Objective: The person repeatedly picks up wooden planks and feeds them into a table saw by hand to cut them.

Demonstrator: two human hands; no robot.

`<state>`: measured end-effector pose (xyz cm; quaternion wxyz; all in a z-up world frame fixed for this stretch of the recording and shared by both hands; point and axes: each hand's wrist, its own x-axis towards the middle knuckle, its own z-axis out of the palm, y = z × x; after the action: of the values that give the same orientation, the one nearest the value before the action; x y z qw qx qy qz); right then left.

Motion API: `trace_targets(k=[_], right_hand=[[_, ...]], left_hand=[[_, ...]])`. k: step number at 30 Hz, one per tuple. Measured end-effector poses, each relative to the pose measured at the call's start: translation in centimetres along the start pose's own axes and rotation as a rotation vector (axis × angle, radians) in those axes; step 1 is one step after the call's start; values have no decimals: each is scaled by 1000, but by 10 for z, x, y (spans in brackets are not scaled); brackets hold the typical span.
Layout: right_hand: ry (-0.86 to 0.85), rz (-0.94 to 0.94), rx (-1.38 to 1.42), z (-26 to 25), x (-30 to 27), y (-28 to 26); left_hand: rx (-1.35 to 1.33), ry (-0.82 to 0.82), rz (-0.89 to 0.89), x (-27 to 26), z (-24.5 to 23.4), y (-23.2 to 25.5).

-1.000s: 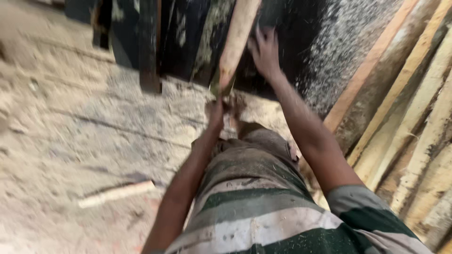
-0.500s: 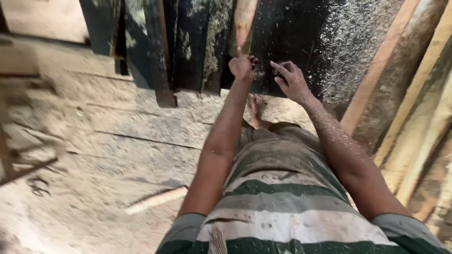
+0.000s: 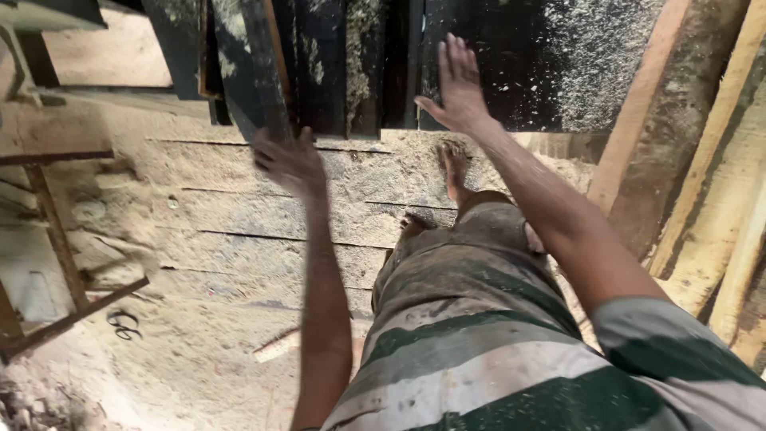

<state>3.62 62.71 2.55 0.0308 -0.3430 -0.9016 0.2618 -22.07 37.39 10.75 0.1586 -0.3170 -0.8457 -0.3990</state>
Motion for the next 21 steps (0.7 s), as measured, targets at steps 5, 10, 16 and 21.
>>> trace_targets(k=[5,10,16,21], right_hand=[[-250,-200,-124,-4,2,-82],[-692,-188,204,20,-110,-123],[-578,-419,527,46,-189,-118],[-554,226,614,-14,-190,-172]], left_hand=[[190,-745,-533,5,-17,-71],[-458,-667,-622,-3,-44,-54],[-1712,-792,85,-71,-105,-1],[-868,-868,-766,-188,-150,21]])
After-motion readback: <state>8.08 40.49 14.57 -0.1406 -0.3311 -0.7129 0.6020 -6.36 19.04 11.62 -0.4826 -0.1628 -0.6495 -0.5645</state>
